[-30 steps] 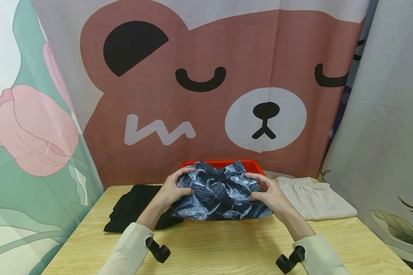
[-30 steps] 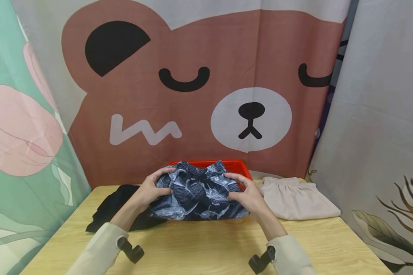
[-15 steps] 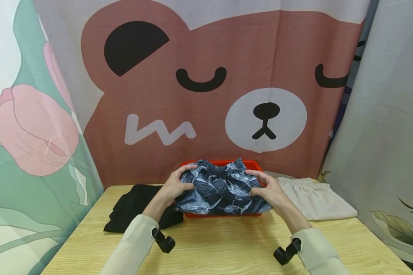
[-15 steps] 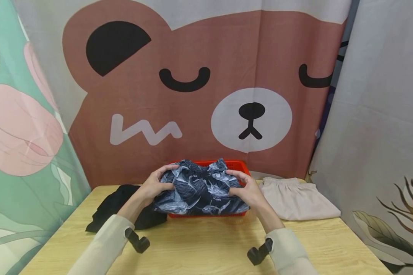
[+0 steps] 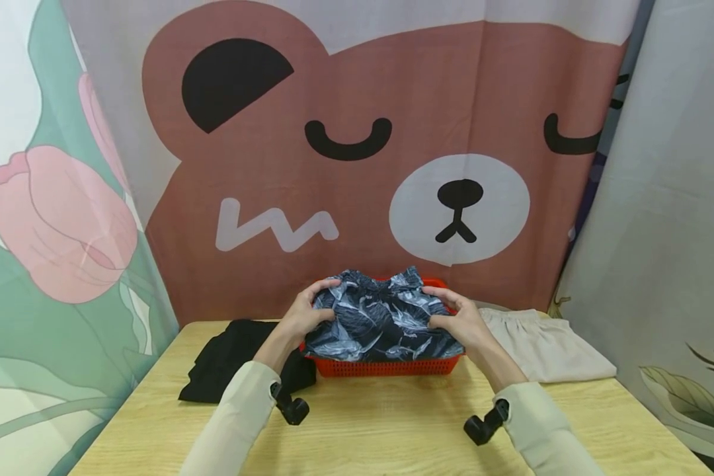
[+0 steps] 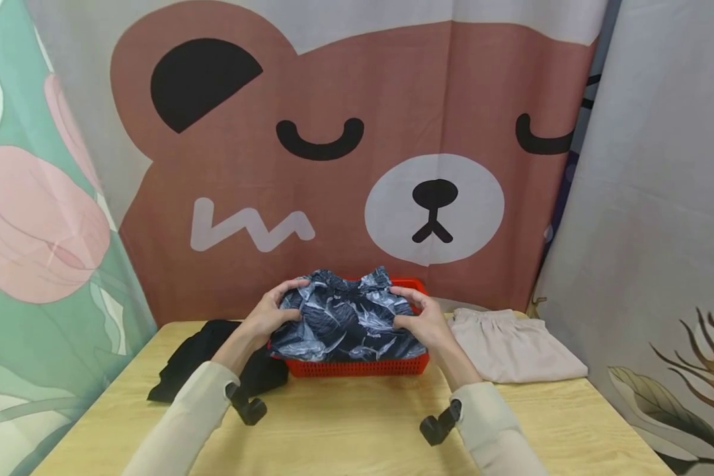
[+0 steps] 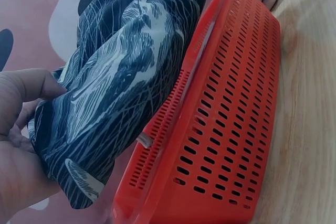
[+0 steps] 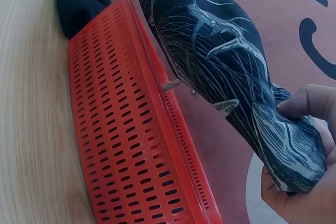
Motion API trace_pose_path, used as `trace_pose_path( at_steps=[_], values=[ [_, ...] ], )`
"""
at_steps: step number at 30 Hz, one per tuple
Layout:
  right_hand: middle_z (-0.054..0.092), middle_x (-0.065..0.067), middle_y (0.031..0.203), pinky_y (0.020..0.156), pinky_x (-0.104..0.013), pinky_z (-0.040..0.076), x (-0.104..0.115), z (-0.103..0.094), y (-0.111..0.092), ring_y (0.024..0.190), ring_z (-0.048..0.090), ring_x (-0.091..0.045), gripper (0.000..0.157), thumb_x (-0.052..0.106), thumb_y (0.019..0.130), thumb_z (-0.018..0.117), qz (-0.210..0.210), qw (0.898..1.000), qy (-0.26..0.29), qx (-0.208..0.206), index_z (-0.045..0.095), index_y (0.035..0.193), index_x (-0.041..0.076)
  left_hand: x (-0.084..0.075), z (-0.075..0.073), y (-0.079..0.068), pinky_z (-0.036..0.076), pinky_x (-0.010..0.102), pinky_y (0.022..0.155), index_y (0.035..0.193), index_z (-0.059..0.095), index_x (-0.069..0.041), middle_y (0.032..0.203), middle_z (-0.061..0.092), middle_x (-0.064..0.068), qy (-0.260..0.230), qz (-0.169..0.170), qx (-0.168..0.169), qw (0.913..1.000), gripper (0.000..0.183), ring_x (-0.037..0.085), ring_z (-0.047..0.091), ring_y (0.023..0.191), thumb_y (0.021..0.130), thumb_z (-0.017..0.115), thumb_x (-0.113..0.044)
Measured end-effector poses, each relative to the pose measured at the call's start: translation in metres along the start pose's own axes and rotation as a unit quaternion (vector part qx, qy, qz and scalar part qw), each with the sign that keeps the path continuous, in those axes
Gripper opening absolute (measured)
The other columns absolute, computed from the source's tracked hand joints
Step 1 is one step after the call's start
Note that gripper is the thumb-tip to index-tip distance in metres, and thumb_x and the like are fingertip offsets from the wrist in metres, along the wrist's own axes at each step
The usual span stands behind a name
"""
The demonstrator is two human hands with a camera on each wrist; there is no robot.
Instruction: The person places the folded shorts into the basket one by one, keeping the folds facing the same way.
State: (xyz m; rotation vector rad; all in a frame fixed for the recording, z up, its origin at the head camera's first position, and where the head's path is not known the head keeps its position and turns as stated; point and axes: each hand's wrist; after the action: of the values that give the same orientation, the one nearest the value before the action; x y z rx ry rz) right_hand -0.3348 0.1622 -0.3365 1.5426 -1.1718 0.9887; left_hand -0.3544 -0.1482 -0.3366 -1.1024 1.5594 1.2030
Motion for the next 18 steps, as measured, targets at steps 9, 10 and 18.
trace_pose_path(
  at_steps=[9,10,18],
  values=[
    [0.039,-0.009,0.148,0.101,-0.057,0.03,-0.004,0.001,0.014,0.134,0.028,-0.034,0.066,-0.002,0.073,0.069,0.011,1.0,-0.016,-0.002,0.058,0.135,0.015,0.004,0.002,0.01,0.036,0.045,0.098,0.131,0.059,-0.016,0.145,0.041,0.009,0.015,-0.011,-0.012,0.9998,0.061,0.029,0.04,0.123,0.077,0.06,0.014],
    [0.039,-0.009,0.148,0.101,-0.057,0.031,-0.005,0.001,0.015,0.135,0.027,-0.034,0.066,-0.002,0.073,0.069,0.013,1.0,-0.015,-0.003,0.058,0.135,0.015,0.004,0.003,0.011,0.035,0.047,0.1,0.131,0.06,-0.017,0.145,0.04,0.008,0.018,-0.014,-0.014,0.9996,0.061,0.03,0.039,0.125,0.078,0.061,0.014],
    [0.039,-0.011,0.147,0.102,-0.057,0.029,-0.008,0.002,0.024,0.134,0.029,-0.034,0.067,-0.005,0.073,0.069,0.006,1.0,-0.003,0.003,0.056,0.137,0.013,0.003,0.005,0.018,0.029,0.049,0.106,0.128,0.061,-0.017,0.146,0.039,0.008,0.033,-0.023,-0.034,0.9986,0.06,0.029,0.034,0.13,0.078,0.058,0.015]
  ],
)
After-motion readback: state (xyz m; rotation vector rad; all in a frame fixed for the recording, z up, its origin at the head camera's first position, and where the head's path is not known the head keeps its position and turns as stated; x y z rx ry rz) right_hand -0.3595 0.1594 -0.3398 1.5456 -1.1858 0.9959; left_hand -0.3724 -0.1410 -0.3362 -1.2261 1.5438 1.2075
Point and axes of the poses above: each hand's wrist, its own y-axis towards the middle knuckle, its own z-axis out of the palm, x = y × z
